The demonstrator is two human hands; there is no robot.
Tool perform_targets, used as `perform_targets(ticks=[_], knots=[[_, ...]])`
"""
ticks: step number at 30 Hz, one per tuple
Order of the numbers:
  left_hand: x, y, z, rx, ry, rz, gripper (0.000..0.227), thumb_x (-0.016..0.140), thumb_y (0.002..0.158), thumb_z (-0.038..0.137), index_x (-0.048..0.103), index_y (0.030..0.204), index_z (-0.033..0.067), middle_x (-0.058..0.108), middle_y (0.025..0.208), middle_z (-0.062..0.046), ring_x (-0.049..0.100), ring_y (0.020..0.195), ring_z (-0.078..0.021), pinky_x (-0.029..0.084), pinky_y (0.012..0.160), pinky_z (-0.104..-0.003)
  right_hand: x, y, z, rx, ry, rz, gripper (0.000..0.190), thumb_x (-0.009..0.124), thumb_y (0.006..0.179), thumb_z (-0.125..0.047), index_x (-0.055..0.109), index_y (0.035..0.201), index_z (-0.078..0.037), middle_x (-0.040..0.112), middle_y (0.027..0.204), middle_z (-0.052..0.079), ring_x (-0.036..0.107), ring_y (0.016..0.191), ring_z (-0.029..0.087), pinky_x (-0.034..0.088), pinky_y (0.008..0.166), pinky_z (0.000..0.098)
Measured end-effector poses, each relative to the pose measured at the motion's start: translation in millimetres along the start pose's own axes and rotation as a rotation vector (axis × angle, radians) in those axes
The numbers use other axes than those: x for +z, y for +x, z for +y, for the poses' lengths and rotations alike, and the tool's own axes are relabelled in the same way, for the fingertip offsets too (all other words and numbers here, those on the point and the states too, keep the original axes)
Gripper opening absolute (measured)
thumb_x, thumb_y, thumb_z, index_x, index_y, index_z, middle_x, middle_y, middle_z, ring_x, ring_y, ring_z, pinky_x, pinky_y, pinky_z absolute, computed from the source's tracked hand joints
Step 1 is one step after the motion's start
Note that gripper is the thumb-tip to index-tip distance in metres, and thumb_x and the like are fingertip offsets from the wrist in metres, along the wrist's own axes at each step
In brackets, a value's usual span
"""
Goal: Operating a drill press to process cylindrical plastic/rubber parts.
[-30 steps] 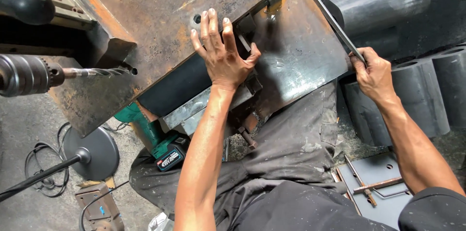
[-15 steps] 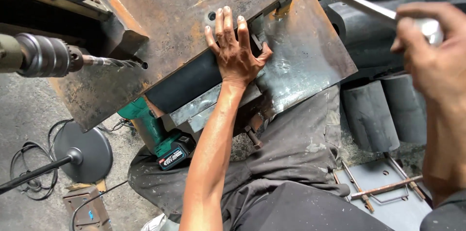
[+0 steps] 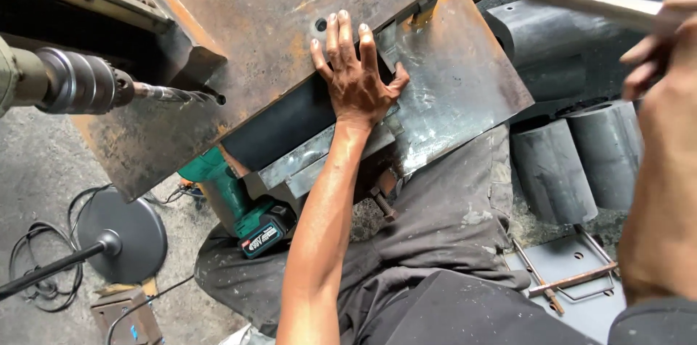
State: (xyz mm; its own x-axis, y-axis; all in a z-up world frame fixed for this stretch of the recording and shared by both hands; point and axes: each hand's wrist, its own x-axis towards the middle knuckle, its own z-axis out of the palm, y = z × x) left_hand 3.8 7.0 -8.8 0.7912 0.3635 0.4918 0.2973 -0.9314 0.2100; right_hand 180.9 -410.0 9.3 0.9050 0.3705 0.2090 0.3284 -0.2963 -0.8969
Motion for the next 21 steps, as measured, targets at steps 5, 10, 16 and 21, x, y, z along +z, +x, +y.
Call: perform_targets(ticks=[5,10,16,21], knots=[[-3,-5,-1,0.010,0.002,-0.017,0.073,0.065,0.088,0.051,0.048,0.139,-0.0001,0.037,0.157,-0.028,0.031,0.151,-0.0411,0.015,0.124,-0.063,73,-46,-38,0.151,0.410,0.145,0.043,0.054,0.124,-0.041,0.051,0.131,0.002,0.062,0.087,0.017,0.056,0.061,0.018,0.050,0.056,0.0311],[-1,-4,1,0.009,0.012,-0.021,0.072,0.064,0.088,0.050,0.049,0.138,0.0004,0.037,0.157,-0.027,0.031,0.151,-0.0406,0.015,0.124,-0.063,96,-70,-20,0.057,0.487,0.174,0.054,0.064,0.119,-0.049,0.052,0.130,0.002,0.066,0.091,0.019,0.064,0.066,0.020,0.056,0.060,0.0340],[-7,-5,1,-0.002,0.013,-0.043,0.073,0.065,0.088,0.051,0.049,0.137,0.0000,0.037,0.157,-0.027,0.031,0.151,-0.0411,0.015,0.124,-0.063,106,-80,-14,0.061,0.561,0.169,0.056,0.069,0.114,-0.047,0.052,0.133,0.003,0.069,0.097,0.021,0.068,0.075,0.022,0.061,0.068,0.0366],[-5,-4,0,-0.002,-0.001,-0.037,0.074,0.066,0.088,0.051,0.049,0.138,-0.0009,0.037,0.157,-0.027,0.031,0.151,-0.0414,0.015,0.124,-0.064,105,-76,-8,0.028,0.540,0.159,0.055,0.069,0.113,-0.046,0.053,0.133,0.002,0.070,0.098,0.020,0.070,0.076,0.022,0.061,0.070,0.0357]])
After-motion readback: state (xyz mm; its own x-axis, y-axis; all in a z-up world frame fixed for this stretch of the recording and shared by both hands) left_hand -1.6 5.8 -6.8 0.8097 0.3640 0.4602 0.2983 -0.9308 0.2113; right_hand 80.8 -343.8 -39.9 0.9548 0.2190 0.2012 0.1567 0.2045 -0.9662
